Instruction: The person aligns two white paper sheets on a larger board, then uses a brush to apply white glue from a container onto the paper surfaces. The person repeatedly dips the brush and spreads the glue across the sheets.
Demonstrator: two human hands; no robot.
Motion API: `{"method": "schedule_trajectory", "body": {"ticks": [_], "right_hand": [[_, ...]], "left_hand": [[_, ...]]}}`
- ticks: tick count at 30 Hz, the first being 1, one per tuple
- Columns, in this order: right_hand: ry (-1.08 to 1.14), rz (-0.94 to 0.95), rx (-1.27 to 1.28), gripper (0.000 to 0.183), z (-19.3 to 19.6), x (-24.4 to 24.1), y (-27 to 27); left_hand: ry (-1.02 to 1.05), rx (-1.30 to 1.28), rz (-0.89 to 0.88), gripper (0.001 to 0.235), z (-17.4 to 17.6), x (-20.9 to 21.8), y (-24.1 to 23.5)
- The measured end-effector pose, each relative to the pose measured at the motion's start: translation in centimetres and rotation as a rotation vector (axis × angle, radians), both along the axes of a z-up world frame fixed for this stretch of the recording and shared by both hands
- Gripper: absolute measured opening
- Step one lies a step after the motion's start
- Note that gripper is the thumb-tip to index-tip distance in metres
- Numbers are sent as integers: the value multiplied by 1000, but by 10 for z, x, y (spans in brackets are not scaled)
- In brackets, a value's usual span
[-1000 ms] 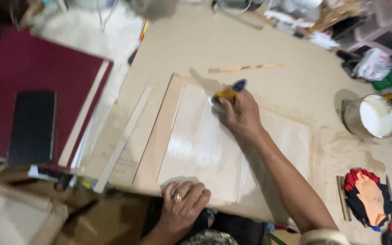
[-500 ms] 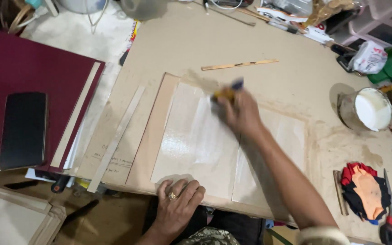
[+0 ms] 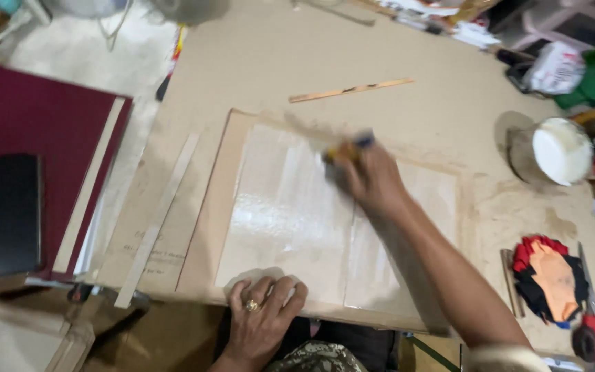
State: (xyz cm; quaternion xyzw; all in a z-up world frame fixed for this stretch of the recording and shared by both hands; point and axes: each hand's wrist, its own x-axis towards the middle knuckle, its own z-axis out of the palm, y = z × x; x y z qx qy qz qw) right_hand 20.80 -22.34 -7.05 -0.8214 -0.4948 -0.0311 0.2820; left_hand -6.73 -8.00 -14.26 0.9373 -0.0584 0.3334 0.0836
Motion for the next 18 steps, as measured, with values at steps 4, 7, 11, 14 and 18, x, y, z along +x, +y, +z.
{"method": "schedule_trajectory", "body": {"ticks": [4,7,11,14,18], "right_hand": [[-41,-219,73,21,-7,19,-18],[248,-141,112,27,35,-52,-31],[389,166,16,15,-2,-104,-66],[947,-82,137,35,34,-87,-26],[491,-327,42,19,15,-9,-14]], "left_hand": [[35,10,43,27,0,-2,-2],[37,-31,59,21,-1,2,-4],[-14,-22,69,20,4,8,-3],[-32,21,88,21,1,8,-5],[-57,14,93,24,-3,7,-7]]}}
